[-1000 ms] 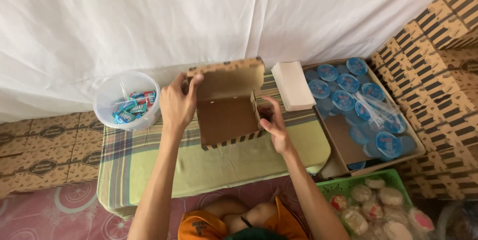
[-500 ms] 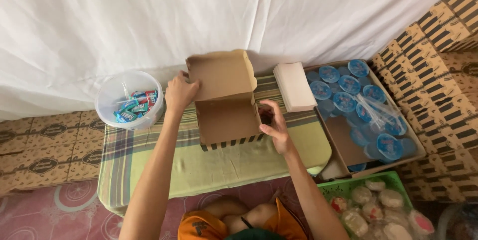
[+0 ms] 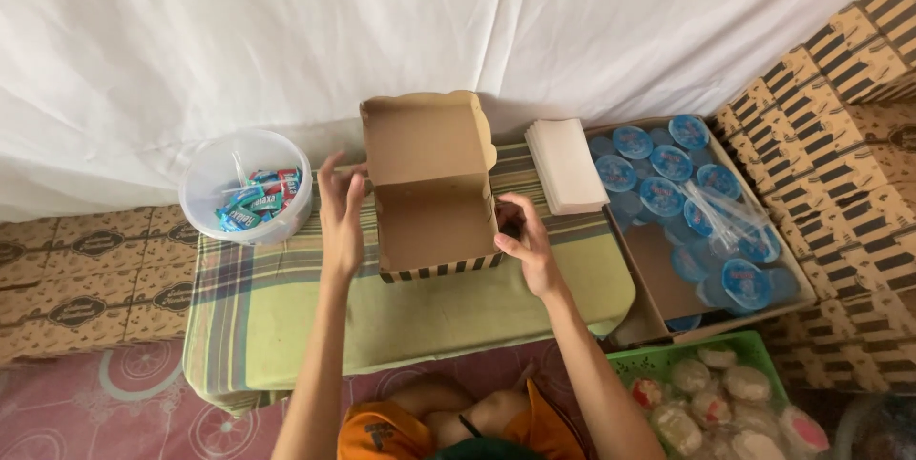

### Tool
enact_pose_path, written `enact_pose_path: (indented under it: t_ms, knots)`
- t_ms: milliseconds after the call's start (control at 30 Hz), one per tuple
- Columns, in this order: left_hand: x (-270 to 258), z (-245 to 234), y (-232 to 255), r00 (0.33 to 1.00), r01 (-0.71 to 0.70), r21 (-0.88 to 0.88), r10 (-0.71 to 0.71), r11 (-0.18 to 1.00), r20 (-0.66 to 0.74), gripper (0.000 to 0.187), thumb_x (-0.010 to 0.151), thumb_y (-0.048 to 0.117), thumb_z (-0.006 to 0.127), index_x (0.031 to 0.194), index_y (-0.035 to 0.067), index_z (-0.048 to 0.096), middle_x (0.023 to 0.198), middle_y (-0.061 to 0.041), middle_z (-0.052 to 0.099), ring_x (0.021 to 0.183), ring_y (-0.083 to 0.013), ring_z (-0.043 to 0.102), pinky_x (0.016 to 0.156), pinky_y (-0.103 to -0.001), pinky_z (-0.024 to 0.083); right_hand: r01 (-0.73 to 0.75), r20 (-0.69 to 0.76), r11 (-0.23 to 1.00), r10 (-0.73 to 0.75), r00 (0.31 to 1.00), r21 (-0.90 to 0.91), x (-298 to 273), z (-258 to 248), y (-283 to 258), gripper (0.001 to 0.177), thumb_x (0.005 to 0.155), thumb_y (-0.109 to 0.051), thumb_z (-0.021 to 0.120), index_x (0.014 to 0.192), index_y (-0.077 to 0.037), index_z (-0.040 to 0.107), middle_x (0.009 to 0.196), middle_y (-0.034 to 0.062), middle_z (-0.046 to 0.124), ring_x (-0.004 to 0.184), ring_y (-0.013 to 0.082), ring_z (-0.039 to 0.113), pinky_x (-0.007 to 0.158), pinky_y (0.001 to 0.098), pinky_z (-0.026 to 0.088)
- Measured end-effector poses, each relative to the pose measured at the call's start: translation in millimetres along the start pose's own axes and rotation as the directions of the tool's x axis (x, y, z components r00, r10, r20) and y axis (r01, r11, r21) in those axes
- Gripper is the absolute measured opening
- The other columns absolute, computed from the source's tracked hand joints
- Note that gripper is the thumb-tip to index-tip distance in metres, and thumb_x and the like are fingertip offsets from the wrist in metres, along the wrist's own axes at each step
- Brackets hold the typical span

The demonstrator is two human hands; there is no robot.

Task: A person manually assembles a snack box by placing a folded napkin, a plastic cup of water, and several packaged snacks into a cardboard box before closing it.

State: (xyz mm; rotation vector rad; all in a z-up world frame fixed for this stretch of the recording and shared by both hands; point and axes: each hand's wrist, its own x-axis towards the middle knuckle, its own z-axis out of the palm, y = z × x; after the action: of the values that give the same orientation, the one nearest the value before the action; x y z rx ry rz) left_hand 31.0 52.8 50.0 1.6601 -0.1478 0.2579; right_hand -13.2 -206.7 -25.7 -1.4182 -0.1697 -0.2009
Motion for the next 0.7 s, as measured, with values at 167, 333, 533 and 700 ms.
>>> enact_pose_path:
  t_ms: [167,333,533,700]
  knots:
    - [-40,4,-18,0.999,-0.020,-0.121,0.026,0.993,0.045,0.069,0.106,0.052,0.033,0.158,0.007,0.020,0.154,-0.035,0.036,0.141,-0.0600,0.029,0.113,-0.072,0.026,-0.007,-0.007,1.000,0.007,1.000,-0.003,1,2,-3,0.063,0.080,-0.024,0.076,0.134,-0.001,0.053,0.101,0.0118,0.057,0.097,0.0213,0.054,0.082,0.0346,0.045]
    - [-45,6,-14,0.995,-0.003,-0.010,0.004,1.000,0.099,0.059,0.107,0.032,0.033,0.156,0.000,0.025,0.154,-0.037,0.035,0.141,-0.0601,0.030,0.115,-0.070,0.027,-0.031,-0.019,1.000,0.031,0.999,-0.003,-2,7,-9,0.060,0.081,-0.025,0.075,0.133,-0.002,0.055,0.104,0.0114,0.059,0.099,0.0204,0.054,0.084,0.0344,0.044]
    - [-40,3,-29,0.988,-0.031,-0.029,0.035,0.999,0.150,0.060,0.104,0.039,0.043,0.155,0.008,0.034,0.156,-0.028,0.041,0.144,-0.0518,0.034,0.118,-0.060,0.030,-0.045,-0.009,0.999,0.045,0.999,-0.028,-1,8,-8,0.052,0.087,-0.023,0.072,0.131,-0.002,0.056,0.103,0.0109,0.057,0.100,0.0208,0.054,0.085,0.0346,0.045]
    - [-38,9,-22,0.996,-0.038,-0.040,0.042,0.998,0.082,0.056,0.106,0.027,0.049,0.154,0.004,0.032,0.150,-0.033,0.044,0.140,-0.0550,0.038,0.116,-0.063,0.031,-0.025,-0.085,0.999,0.022,0.996,-0.044,-1,8,-10,0.044,0.088,-0.025,0.073,0.125,-0.003,0.062,0.101,0.0115,0.062,0.098,0.0186,0.056,0.084,0.0332,0.047]
